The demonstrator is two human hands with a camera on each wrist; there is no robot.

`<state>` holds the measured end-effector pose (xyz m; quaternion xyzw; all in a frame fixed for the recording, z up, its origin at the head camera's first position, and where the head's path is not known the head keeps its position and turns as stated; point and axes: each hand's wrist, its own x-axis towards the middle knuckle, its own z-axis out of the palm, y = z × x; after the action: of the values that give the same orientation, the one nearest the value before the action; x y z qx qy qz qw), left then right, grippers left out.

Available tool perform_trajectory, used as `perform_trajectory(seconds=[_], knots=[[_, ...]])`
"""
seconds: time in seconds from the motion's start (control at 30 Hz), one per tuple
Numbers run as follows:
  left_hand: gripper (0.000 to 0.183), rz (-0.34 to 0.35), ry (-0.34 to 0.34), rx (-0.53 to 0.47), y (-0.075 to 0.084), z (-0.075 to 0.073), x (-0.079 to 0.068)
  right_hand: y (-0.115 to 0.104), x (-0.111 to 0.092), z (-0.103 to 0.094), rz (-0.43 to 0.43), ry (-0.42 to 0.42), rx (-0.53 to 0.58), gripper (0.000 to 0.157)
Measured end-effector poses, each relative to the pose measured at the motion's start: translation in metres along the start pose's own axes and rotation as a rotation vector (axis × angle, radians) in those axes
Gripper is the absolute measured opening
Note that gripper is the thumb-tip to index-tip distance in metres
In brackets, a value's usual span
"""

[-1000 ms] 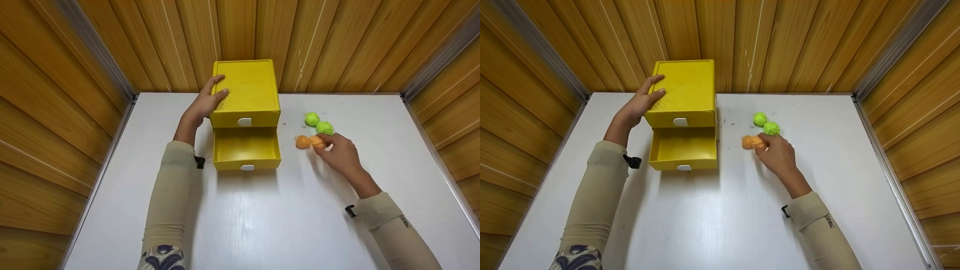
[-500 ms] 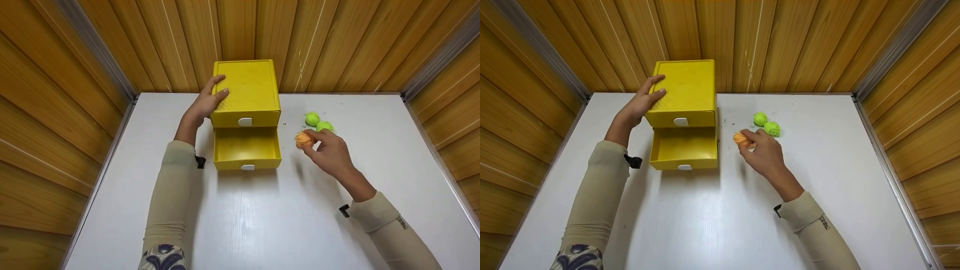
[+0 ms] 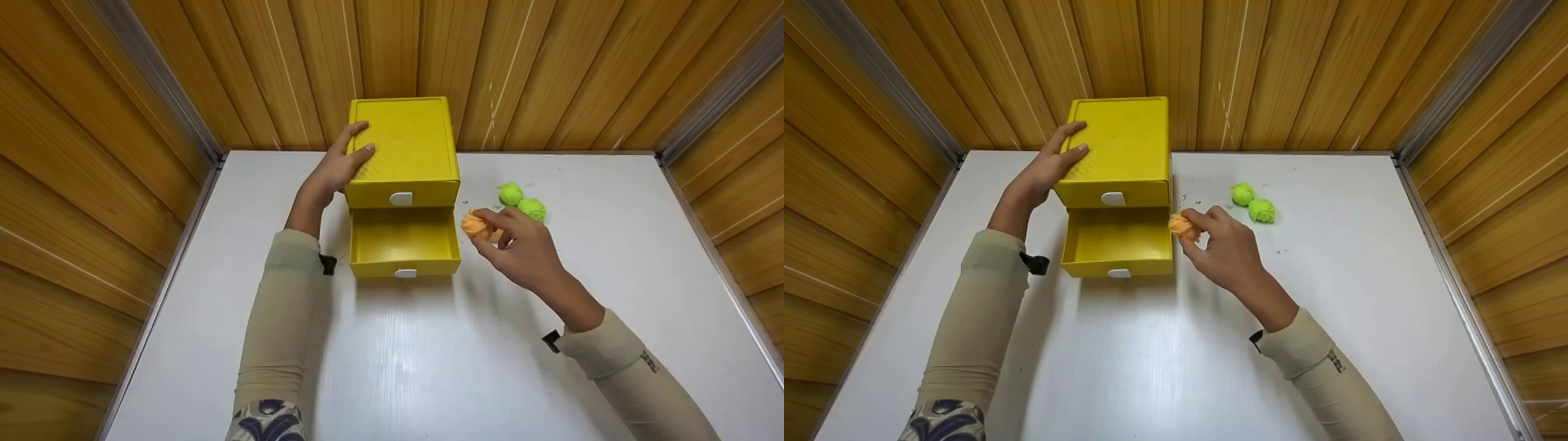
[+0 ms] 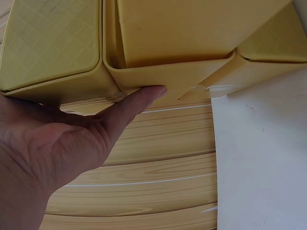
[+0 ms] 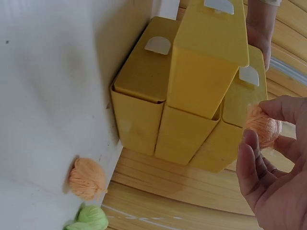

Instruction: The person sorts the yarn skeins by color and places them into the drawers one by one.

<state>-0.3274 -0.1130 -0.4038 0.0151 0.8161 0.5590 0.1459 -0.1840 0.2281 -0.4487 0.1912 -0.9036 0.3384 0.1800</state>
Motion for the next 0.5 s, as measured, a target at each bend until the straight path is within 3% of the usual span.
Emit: perform_trajectory(seconds=[0.5], knots=[[0.059, 0.010, 0.005, -0.002, -0.001, 0.000, 0.002, -0.040, 0.032, 0.026, -0.083, -0.170, 0.030, 0.037]])
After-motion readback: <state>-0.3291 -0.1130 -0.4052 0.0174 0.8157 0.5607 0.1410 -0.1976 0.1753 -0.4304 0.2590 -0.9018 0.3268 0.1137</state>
